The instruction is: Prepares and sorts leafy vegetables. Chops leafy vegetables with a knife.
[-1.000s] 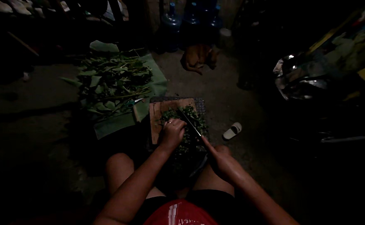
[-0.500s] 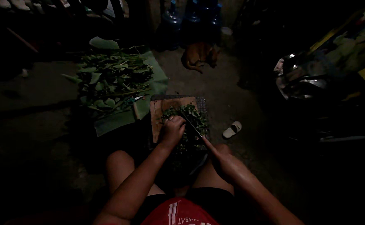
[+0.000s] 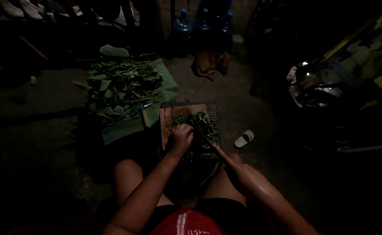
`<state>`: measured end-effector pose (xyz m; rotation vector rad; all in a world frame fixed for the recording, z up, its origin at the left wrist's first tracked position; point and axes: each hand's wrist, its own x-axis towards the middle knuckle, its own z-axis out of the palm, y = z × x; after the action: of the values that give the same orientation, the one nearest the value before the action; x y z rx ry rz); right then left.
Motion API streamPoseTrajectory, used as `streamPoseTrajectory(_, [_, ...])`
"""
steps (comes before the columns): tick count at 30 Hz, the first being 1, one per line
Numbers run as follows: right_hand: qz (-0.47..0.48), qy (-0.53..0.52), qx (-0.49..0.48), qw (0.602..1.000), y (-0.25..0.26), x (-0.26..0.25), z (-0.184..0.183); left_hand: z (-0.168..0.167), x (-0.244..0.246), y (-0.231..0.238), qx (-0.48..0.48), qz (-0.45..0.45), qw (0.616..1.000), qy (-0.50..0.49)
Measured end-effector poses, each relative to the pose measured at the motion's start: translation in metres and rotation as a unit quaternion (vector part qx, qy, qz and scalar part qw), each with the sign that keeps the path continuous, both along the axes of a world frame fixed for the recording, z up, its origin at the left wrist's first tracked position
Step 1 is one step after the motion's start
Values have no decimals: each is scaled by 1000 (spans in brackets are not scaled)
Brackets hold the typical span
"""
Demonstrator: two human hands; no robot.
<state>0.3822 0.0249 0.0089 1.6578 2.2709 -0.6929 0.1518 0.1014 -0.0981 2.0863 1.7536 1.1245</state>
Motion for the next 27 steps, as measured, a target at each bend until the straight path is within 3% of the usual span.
streamPoseTrajectory(5, [4, 12, -59, 998, 11, -17, -15, 4, -4, 0, -24, -23, 999, 42])
streamPoseTrajectory(11, [-2, 107, -39, 993, 15, 1, -34, 0, -8, -1, -11, -36, 999, 27])
streamPoseTrajectory(18, [3, 24, -12, 1000, -3, 3, -1, -5, -3, -6, 19, 25, 999, -14])
streamPoseTrajectory(22, [10, -1, -51, 999, 1, -13, -11, -10, -6, -3, 24, 11, 1000, 14])
streamPoseTrajectory(27, [11, 47, -49, 998, 11, -19, -23, -7, -11, -1, 18, -23, 999, 18])
